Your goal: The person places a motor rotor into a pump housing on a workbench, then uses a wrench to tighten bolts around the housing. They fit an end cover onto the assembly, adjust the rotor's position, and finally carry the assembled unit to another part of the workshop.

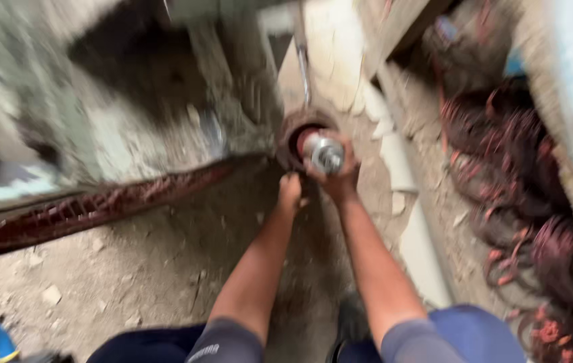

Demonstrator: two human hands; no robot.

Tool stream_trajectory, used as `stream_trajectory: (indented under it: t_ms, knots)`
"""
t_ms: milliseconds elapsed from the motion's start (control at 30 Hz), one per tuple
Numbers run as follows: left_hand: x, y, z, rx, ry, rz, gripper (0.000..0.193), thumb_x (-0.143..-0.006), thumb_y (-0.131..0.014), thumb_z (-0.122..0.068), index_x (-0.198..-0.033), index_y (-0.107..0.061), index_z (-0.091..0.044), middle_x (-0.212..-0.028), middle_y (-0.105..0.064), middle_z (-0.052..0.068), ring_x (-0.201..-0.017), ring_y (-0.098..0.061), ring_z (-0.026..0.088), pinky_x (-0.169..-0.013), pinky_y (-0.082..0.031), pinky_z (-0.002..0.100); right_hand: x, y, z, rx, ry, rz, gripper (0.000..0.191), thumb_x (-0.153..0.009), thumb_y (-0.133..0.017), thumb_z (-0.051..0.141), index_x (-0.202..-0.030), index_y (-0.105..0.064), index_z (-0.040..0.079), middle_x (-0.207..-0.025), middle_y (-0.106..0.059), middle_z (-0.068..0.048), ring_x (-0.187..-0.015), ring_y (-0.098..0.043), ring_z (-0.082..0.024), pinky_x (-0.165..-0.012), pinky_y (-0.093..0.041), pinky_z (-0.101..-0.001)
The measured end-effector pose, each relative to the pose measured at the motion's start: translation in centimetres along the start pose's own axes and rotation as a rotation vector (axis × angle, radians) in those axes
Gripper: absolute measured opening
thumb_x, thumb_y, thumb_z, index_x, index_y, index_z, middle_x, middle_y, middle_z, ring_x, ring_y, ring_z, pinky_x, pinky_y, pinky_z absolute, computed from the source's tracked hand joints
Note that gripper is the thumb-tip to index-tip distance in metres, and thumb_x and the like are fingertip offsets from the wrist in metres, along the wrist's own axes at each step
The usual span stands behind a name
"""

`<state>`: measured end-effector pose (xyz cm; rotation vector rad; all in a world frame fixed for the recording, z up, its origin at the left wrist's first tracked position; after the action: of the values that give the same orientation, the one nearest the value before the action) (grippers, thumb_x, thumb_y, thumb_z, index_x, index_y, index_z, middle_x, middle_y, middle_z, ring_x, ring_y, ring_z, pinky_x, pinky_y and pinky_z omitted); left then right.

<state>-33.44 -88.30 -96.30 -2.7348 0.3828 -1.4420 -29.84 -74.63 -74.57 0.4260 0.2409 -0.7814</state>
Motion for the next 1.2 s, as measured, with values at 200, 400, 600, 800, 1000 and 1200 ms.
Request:
stream_trajectory:
  t_ms: [200, 400, 600, 800, 1000, 1200]
  knots:
    - [-4.1, -1.7, 1.1, 0.273, -0.142, 0.211, 0.032, -0.104, -0.061, -0.035, -0.118, -0.064, -0.006, -0.096, -0.066, 0.007, -0.078, -0.059, 0.023, -0.059, -0.048, 0.039, 0.0, 0.7, -2.7, -0.135, -0.036, -0.018, 0.056, -0.082, -0.091, 0.013, -0.127, -0.059, 0.006, -0.125, -0.071, -0.012, -0.114, -0.072, -0.027, -0.101, -0.061, -0.0399]
    - [-2.1, -1.7, -0.2, 0.197, -0.399, 0.163, 0.019, -0.098, -0.067, -0.014, -0.113, -0.066, -0.004, -0.099, -0.069, 0.006, -0.082, -0.065, 0.017, -0.067, -0.056, 0.034, -2.0, 3.3, -2.0, -0.357, -0.264, -0.080, 0.056, -0.078, -0.088, 0.013, -0.124, -0.057, 0.006, -0.115, -0.069, -0.013, -0.106, -0.072, -0.026, -0.091, -0.063, -0.0438]
    - [2.2, -3.2, -1.0, 0.117, -0.453, 0.213, 0.023, -0.102, -0.061, -0.019, -0.119, -0.061, -0.004, -0.109, -0.069, 0.010, -0.097, -0.072, 0.020, -0.077, -0.062, 0.036, 0.4, 8.3, 5.4, -0.467, 0.020, -0.160, 0.060, -0.086, -0.083, 0.012, -0.134, -0.049, 0.011, -0.132, -0.066, -0.016, -0.119, -0.071, -0.029, -0.108, -0.062, -0.0476]
    - [-0.9, 0.8, -2.5, -0.492, -0.568, -0.166, 0.049, -0.096, -0.069, -0.040, -0.128, -0.062, -0.004, -0.123, -0.069, 0.019, -0.113, -0.066, 0.031, -0.098, -0.051, 0.045, -1.1, 0.7, 0.7, -0.050, 0.071, -0.114, 0.059, -0.083, -0.089, 0.008, -0.131, -0.054, 0.007, -0.129, -0.067, -0.016, -0.122, -0.067, -0.028, -0.109, -0.057, -0.0458]
    - [-4.5, 0.4, 3.7, -0.088, -0.051, 0.131, 0.052, -0.093, -0.069, -0.039, -0.134, -0.054, -0.010, -0.124, -0.066, 0.010, -0.115, -0.064, 0.028, -0.099, -0.051, 0.045, 1.2, 2.8, -8.2, -0.256, -0.210, -0.234, 0.058, -0.078, -0.090, 0.008, -0.124, -0.054, 0.005, -0.119, -0.067, -0.009, -0.111, -0.067, -0.021, -0.102, -0.057, -0.0372]
    - [-2.4, -1.5, 0.5, -0.157, -0.413, 0.106, 0.040, -0.093, -0.072, -0.018, -0.126, -0.056, -0.003, -0.114, -0.072, 0.014, -0.103, -0.069, 0.026, -0.090, -0.054, 0.039, 1.5, 4.3, -6.4, -0.323, -0.273, -0.203, 0.057, -0.078, -0.088, 0.012, -0.124, -0.055, 0.008, -0.120, -0.066, -0.010, -0.111, -0.067, -0.023, -0.101, -0.060, -0.0404]
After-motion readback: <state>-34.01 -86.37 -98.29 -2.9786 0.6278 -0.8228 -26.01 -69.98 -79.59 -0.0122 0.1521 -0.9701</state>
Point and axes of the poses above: each hand's wrist, its own x-axis away from the middle knuckle, its own y-axis out of the back of the hand, z = x × y, the point moved 8 cm from there along -x, towards the middle knuckle
